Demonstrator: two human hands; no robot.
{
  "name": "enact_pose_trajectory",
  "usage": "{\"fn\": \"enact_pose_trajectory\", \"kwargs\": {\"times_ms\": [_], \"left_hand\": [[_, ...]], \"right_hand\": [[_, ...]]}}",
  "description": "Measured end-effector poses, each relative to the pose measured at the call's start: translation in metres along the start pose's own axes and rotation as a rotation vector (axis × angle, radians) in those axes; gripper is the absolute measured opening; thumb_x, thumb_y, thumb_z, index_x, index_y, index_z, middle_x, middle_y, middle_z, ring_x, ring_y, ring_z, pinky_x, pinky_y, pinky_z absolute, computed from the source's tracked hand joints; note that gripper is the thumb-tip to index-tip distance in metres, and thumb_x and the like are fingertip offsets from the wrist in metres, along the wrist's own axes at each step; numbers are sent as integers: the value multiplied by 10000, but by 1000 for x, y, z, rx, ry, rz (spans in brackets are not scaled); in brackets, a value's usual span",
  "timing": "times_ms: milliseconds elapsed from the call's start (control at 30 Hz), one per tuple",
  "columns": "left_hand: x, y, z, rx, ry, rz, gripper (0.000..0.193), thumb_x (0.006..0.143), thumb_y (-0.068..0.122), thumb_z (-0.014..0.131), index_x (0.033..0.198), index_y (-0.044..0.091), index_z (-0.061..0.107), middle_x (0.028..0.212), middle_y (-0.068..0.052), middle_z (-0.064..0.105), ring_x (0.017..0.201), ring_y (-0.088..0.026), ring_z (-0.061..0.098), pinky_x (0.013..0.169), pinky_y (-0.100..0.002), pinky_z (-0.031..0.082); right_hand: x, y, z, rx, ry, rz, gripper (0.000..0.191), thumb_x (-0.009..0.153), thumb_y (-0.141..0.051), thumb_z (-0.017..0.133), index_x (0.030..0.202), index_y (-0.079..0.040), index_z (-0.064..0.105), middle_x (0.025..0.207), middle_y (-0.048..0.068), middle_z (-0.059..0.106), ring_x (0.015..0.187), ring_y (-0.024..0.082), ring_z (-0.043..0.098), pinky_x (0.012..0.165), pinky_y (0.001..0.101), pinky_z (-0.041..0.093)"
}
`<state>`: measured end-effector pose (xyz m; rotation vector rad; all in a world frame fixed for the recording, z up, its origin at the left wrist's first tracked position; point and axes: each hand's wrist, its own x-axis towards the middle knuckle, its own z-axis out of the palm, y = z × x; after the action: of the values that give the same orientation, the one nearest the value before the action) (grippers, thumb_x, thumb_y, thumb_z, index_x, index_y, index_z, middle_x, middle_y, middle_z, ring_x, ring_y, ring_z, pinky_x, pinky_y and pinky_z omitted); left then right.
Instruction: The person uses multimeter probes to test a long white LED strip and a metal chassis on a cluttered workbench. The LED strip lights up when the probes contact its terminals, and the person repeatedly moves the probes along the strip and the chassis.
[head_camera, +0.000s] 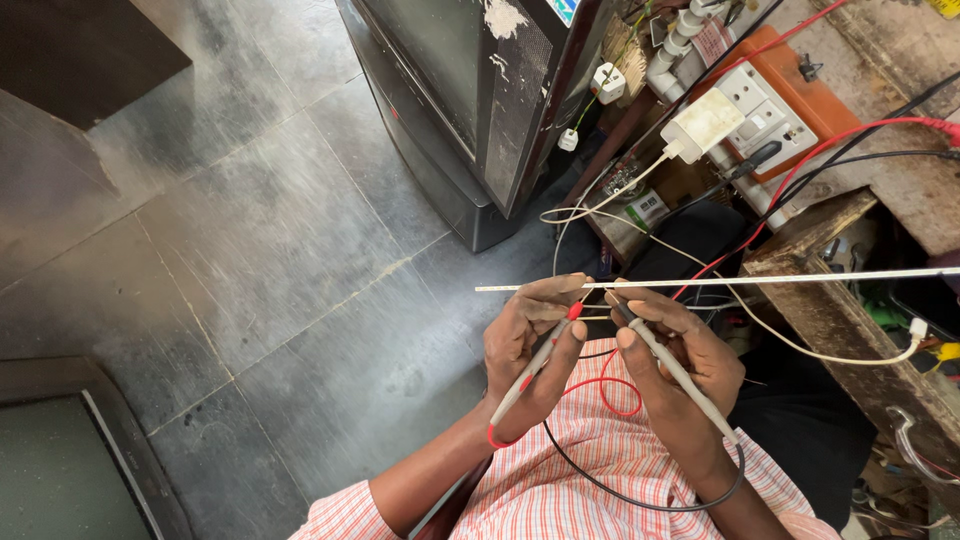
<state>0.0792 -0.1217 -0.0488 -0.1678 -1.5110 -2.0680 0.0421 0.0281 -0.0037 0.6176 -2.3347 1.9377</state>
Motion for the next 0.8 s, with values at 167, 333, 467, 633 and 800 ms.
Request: {"fn": "enact_pose_trajectory", "kwargs": {"times_ms": [167, 333, 467, 633, 800], "left_hand": [[1, -1, 0, 14, 0, 3, 124, 1044, -12, 633, 1111, -60, 540, 1377, -275, 615, 1226, -245, 692, 1007, -308, 601], [1, -1, 0, -6, 0, 10, 119, 1042, -22, 633, 1105, -56, 538, 1376, -270, 614, 1239, -243, 687, 1020, -309, 598], [0, 0, -2, 5, 1, 12, 115, 1037, -32, 634, 1106, -61, 546, 1373, -270, 613, 1234, -240, 682, 1023, -307, 589], [0, 0, -2, 2, -2, 7, 113, 1039, -39, 628, 1116, -64, 549, 1368, -265, 613, 1248, -240, 675, 1033, -307, 583], [0, 0, -2, -13, -3, -2, 118, 1042, -40, 624, 1121, -62, 538, 1371, -264, 612, 1255, -238, 670, 1035, -302, 580]], "right_hand": [[0, 0, -1, -10, 3, 12, 243, 968, -57, 705, 1197, 7, 656, 1299, 177, 703, 1154, 204, 730, 935, 279, 633], [1, -1, -1, -41, 7, 19, 241, 958, -56, 712, 1187, 5, 664, 1292, 170, 709, 1130, 190, 735, 895, 259, 631], [0, 0, 1, -71, 9, 18, 239, 953, -58, 717, 1182, -5, 673, 1282, 156, 716, 1106, 172, 738, 862, 241, 629], [0, -1, 1, -112, 13, 28, 242, 948, -63, 722, 1182, -14, 679, 1275, 143, 721, 1085, 155, 741, 821, 223, 621], [1, -2, 0, -143, 16, 29, 242, 944, -70, 728, 1176, -16, 685, 1263, 139, 727, 1066, 148, 745, 804, 218, 617]]}}
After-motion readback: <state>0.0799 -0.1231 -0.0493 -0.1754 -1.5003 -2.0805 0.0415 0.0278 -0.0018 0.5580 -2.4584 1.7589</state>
